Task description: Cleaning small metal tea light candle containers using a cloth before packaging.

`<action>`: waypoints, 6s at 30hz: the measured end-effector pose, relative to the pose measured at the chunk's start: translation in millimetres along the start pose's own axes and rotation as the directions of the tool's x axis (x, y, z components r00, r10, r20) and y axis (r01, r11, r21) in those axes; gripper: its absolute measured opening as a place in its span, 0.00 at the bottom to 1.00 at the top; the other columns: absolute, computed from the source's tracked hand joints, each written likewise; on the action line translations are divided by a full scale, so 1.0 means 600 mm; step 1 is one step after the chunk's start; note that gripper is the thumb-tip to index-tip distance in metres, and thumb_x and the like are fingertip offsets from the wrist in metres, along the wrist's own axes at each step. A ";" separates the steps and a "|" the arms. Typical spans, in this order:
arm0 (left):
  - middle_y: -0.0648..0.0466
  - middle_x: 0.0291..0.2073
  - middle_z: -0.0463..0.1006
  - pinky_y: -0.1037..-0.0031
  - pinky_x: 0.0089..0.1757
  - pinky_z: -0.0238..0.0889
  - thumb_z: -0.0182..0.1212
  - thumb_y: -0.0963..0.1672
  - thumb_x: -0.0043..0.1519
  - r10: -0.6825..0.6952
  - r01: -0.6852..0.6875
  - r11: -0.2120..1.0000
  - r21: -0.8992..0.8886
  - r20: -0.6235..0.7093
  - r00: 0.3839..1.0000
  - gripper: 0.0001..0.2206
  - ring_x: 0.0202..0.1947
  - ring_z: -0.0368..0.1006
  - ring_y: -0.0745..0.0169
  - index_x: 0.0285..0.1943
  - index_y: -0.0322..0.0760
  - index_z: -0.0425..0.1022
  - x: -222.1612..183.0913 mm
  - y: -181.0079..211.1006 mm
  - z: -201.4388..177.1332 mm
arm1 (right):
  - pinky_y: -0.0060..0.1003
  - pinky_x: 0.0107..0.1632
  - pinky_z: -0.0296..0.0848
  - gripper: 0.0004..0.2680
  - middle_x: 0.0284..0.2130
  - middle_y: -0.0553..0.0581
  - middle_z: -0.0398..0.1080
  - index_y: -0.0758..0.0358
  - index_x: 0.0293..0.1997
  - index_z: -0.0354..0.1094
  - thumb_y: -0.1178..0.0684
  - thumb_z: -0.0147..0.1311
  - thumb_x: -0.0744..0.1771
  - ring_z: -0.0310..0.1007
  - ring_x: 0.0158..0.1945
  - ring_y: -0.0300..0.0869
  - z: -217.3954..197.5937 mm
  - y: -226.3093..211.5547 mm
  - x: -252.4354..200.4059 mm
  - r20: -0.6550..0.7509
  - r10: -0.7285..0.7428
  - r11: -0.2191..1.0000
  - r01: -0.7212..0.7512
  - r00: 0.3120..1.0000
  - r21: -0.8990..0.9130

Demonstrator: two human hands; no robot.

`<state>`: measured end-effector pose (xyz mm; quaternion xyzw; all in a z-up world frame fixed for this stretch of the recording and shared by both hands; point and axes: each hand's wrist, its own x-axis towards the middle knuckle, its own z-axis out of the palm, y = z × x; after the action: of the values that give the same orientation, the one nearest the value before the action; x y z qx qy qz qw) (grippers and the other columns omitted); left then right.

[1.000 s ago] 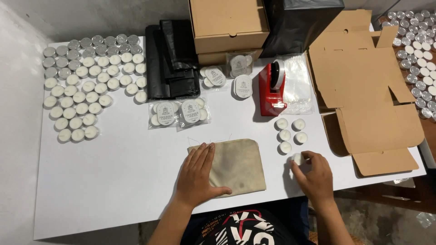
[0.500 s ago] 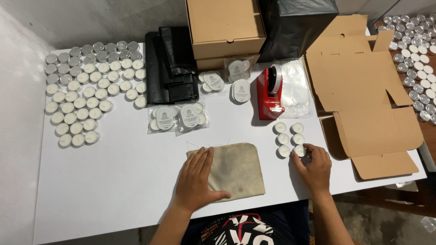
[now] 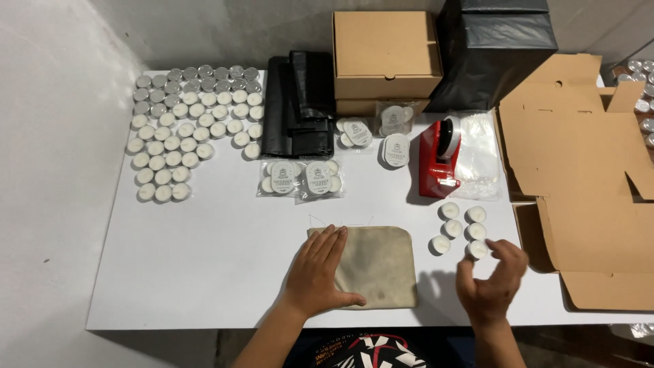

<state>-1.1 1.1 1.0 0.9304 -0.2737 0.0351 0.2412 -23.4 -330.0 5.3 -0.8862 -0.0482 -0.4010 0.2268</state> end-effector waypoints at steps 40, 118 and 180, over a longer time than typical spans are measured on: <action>0.38 0.73 0.59 0.46 0.64 0.48 0.54 0.62 0.59 -0.421 0.528 0.826 0.196 -0.409 0.809 0.43 0.74 0.49 0.38 0.73 0.27 0.60 -0.038 -0.325 -0.110 | 0.51 0.63 0.57 0.20 0.69 0.54 0.61 0.49 0.63 0.66 0.36 0.53 0.66 0.55 0.72 0.51 0.111 -0.135 -0.011 0.649 -0.273 0.962 0.193 0.710 0.193; 0.43 0.54 0.72 0.61 0.59 0.67 0.66 0.38 0.60 0.294 -0.330 0.926 -0.185 -0.196 0.936 0.17 0.60 0.71 0.46 0.58 0.33 0.71 0.056 -0.028 -0.006 | 0.52 0.62 0.56 0.20 0.68 0.55 0.61 0.51 0.64 0.66 0.36 0.51 0.68 0.55 0.72 0.51 0.106 -0.146 -0.002 0.658 -0.249 0.968 0.159 0.710 0.195; 0.49 0.38 0.79 0.64 0.48 0.72 0.70 0.51 0.58 0.152 -0.131 0.988 0.083 -0.336 0.929 0.17 0.44 0.76 0.50 0.44 0.36 0.78 -0.105 0.030 0.001 | 0.49 0.42 0.63 0.15 0.43 0.54 0.72 0.53 0.51 0.74 0.39 0.59 0.65 0.66 0.45 0.51 0.189 -0.136 0.045 0.589 -0.472 0.882 0.337 0.656 0.330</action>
<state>-64.2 18.4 -4.3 0.8947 -0.2930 0.2215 0.2541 51.4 -209.5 -10.4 -0.9095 -0.3594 -0.0995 0.1839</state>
